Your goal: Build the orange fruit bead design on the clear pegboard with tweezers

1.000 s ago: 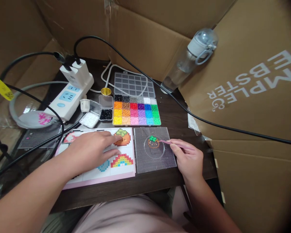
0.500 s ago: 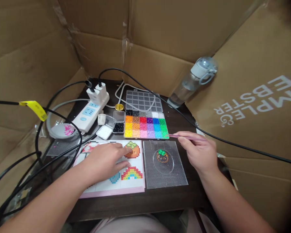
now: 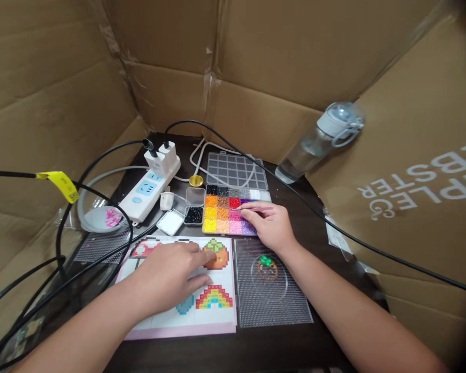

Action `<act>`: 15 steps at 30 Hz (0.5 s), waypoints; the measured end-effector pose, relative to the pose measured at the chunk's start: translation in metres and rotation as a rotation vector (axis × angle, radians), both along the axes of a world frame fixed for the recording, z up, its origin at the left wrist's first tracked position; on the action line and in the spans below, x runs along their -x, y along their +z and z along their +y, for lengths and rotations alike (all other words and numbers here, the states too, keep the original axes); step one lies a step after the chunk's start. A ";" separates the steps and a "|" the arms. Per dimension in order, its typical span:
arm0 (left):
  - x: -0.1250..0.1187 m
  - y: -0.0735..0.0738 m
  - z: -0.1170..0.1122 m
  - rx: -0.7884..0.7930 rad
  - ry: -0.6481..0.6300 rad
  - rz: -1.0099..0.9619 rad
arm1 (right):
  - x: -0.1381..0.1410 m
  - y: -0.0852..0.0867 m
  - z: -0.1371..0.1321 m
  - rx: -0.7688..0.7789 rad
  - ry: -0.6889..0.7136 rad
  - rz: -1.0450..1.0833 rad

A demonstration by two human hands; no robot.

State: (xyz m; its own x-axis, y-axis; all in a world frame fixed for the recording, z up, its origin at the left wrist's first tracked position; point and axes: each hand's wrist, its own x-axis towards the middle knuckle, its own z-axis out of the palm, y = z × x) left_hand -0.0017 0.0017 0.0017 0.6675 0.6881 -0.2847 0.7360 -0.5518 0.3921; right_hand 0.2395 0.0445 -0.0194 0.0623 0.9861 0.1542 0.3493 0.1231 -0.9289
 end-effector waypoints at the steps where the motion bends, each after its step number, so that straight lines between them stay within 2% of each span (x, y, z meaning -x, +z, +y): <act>1: 0.000 0.000 0.000 0.003 -0.001 0.003 | 0.000 0.000 0.000 0.003 -0.001 -0.002; 15: 0.000 -0.002 0.000 -0.003 -0.015 0.012 | 0.008 0.003 -0.003 0.031 0.009 -0.029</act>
State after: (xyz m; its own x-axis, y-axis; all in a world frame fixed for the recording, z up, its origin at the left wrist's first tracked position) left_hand -0.0016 0.0019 0.0000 0.6746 0.6786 -0.2905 0.7320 -0.5642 0.3819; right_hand 0.2316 0.0420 -0.0159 0.0498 0.9908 0.1254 0.3754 0.0978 -0.9217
